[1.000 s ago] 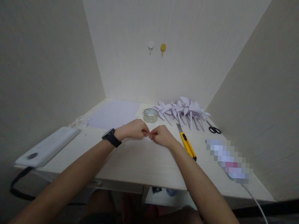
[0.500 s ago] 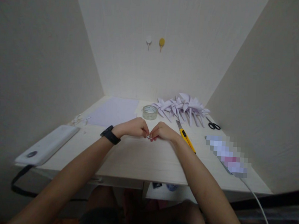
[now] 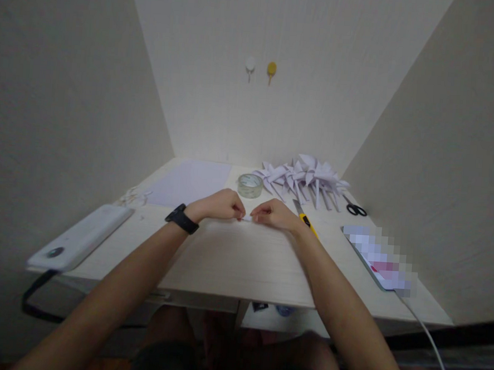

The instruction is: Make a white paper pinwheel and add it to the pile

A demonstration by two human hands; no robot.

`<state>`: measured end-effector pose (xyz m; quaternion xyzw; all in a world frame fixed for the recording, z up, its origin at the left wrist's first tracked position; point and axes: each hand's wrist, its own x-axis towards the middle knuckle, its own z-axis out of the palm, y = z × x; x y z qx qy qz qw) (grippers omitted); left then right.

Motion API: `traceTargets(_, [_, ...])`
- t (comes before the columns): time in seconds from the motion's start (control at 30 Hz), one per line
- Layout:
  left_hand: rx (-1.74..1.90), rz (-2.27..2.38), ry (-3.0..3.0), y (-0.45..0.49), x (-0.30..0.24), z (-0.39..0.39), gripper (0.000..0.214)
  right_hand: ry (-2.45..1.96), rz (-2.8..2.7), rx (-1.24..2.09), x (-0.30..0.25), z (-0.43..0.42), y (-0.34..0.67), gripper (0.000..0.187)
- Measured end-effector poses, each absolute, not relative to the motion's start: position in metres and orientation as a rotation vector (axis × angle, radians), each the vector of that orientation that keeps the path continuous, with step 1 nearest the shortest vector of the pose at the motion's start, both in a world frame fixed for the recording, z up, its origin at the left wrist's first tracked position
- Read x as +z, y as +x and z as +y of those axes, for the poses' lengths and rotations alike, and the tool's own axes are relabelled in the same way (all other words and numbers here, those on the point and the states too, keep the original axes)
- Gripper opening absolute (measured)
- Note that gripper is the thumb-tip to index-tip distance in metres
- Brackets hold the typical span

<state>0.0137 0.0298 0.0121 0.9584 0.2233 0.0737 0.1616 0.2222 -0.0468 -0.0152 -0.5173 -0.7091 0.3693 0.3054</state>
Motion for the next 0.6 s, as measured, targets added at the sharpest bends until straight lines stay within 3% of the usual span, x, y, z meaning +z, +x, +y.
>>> traceTargets(0.6, [0.08, 0.675, 2.835, 0.023, 0.015, 0.009, 0.024, -1.445, -1.998, 0.947, -0.022, -0.051, 0.2, 0.02])
